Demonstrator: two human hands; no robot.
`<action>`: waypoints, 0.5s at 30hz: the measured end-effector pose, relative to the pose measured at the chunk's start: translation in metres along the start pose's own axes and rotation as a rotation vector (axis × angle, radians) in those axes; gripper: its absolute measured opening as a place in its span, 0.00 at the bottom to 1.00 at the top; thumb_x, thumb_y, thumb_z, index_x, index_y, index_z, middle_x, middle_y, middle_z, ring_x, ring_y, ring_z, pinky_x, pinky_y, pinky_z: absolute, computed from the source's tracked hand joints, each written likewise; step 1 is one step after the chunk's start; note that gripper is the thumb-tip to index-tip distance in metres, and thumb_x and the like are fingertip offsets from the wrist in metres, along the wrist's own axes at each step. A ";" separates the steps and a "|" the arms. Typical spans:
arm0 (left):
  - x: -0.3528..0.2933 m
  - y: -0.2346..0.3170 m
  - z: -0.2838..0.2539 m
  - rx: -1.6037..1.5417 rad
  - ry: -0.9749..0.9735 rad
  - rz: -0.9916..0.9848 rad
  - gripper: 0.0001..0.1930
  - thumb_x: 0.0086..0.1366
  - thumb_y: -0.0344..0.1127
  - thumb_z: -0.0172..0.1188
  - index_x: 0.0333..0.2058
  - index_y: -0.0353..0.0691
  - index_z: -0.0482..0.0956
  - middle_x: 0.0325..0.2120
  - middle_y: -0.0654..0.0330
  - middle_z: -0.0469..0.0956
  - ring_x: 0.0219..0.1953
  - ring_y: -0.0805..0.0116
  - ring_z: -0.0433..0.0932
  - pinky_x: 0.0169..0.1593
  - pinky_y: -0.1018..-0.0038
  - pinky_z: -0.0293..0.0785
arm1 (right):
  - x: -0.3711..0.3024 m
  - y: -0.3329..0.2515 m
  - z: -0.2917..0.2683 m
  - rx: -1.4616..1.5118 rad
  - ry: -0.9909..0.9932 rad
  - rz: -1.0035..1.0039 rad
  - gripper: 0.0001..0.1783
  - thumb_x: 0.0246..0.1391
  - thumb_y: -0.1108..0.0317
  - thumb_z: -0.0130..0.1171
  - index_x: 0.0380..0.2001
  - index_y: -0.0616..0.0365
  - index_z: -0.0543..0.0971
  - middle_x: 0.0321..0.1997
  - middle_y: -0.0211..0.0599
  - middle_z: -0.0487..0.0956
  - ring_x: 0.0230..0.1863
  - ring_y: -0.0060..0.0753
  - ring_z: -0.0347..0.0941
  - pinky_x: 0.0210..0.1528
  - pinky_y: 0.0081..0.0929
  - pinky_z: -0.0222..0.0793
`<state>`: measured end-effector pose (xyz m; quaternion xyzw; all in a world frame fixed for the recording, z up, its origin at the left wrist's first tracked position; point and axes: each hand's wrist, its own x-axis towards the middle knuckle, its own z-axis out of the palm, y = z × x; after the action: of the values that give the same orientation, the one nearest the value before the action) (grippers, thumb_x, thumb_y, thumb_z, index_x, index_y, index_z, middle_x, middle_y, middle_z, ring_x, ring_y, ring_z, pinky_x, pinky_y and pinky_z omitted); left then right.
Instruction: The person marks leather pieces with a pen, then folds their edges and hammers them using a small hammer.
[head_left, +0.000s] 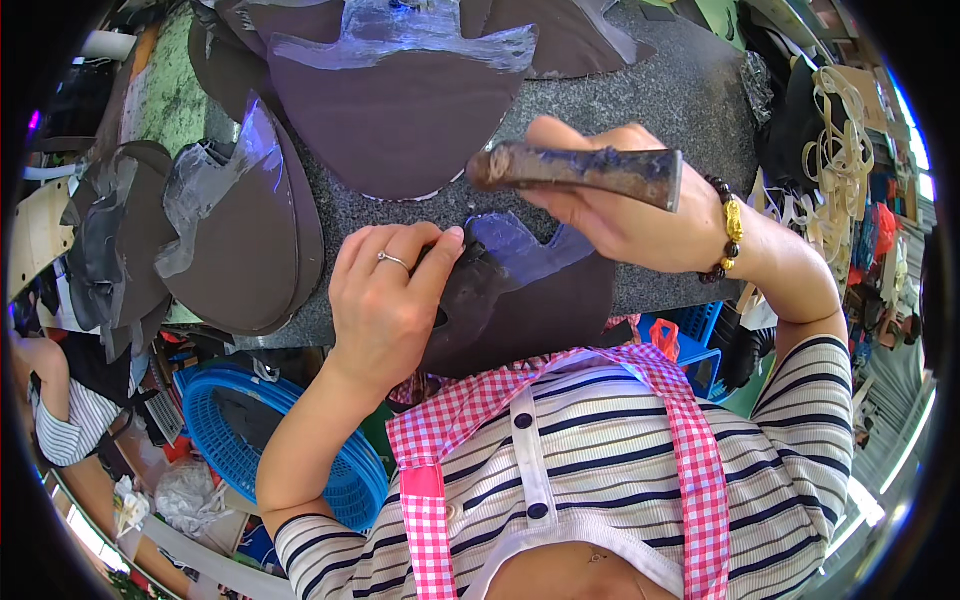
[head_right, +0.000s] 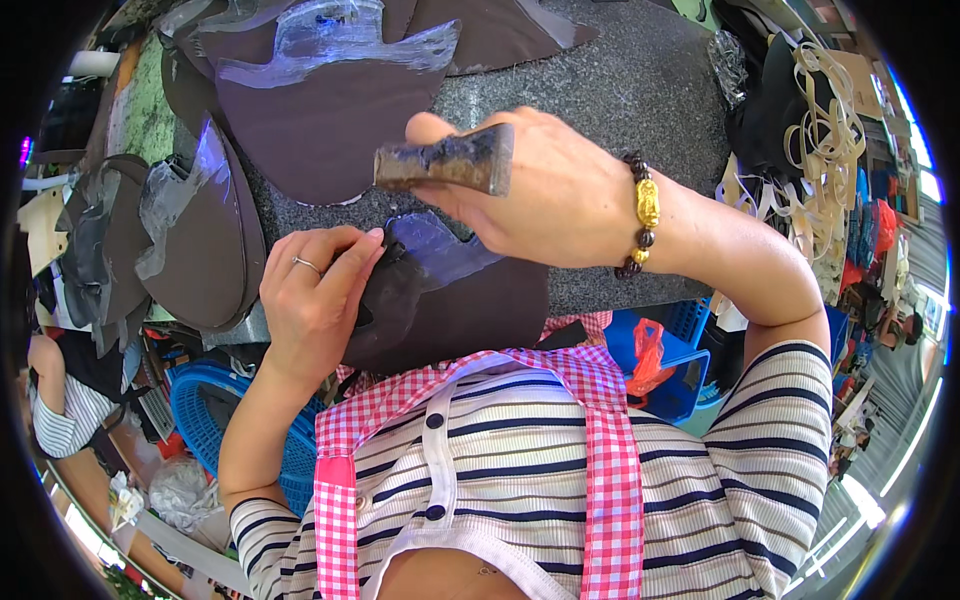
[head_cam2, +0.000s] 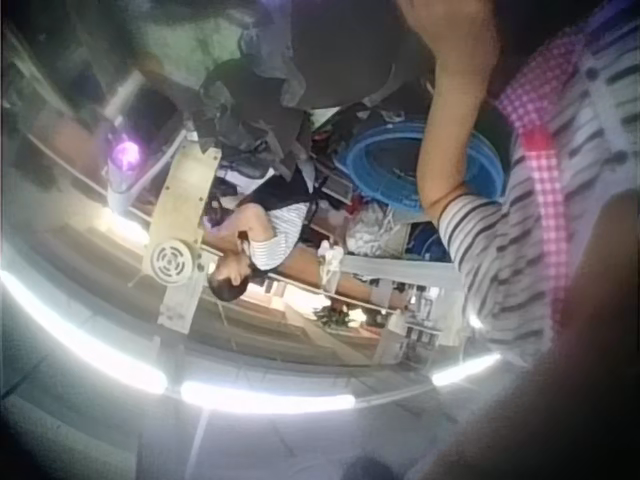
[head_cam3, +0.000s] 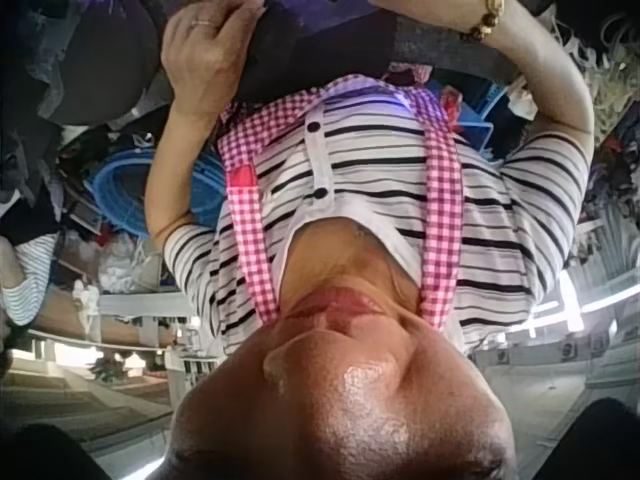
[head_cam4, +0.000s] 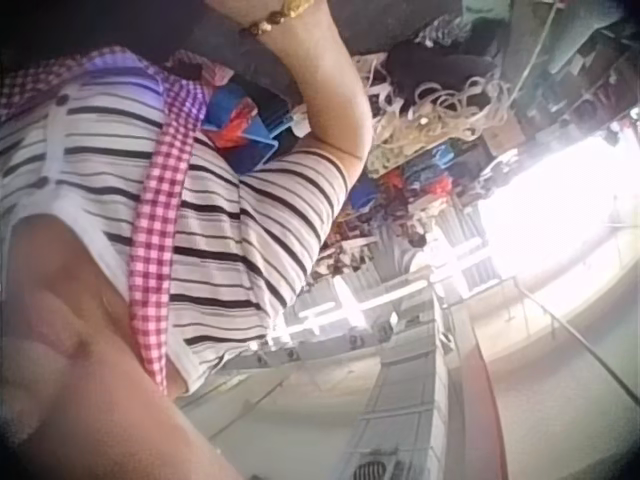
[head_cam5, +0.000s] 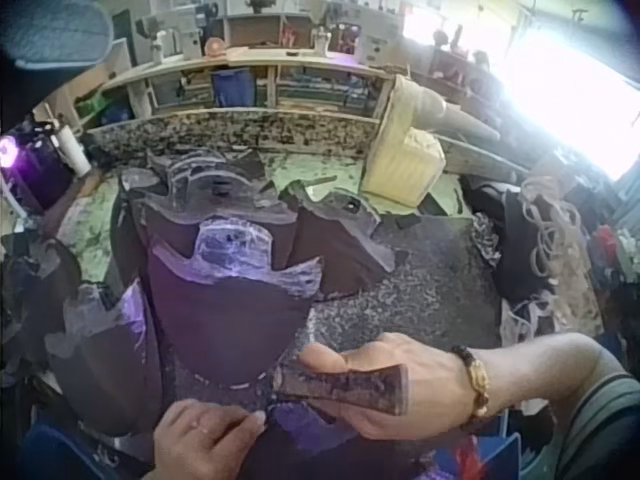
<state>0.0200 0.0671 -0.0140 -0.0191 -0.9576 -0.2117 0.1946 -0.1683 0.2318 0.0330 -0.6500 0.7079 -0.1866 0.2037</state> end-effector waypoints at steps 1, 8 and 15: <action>0.000 -0.001 0.000 0.042 -0.008 0.028 0.12 0.49 0.26 0.69 0.35 0.40 0.83 0.30 0.62 0.79 0.32 0.63 0.77 0.40 0.68 0.72 | 0.000 0.000 -0.001 -0.029 -0.041 0.027 0.11 0.57 0.65 0.56 0.42 0.55 0.77 0.26 0.46 0.78 0.29 0.52 0.76 0.30 0.44 0.71; -0.001 0.007 -0.003 0.204 -0.087 0.059 0.10 0.52 0.28 0.67 0.35 0.41 0.83 0.33 0.64 0.79 0.34 0.66 0.77 0.50 0.62 0.66 | 0.007 -0.013 -0.001 0.091 -0.003 0.067 0.12 0.52 0.71 0.60 0.41 0.58 0.76 0.19 0.44 0.72 0.18 0.49 0.71 0.20 0.40 0.65; -0.007 0.015 -0.003 0.164 -0.054 -0.071 0.09 0.52 0.30 0.68 0.34 0.44 0.83 0.30 0.69 0.79 0.34 0.70 0.77 0.58 0.55 0.58 | 0.015 -0.006 0.000 0.038 0.114 -0.087 0.10 0.50 0.69 0.64 0.38 0.58 0.81 0.20 0.42 0.75 0.18 0.44 0.73 0.20 0.34 0.69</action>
<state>0.0299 0.0792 -0.0082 0.0252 -0.9767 -0.1386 0.1622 -0.1648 0.2166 0.0354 -0.6646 0.6857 -0.2453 0.1671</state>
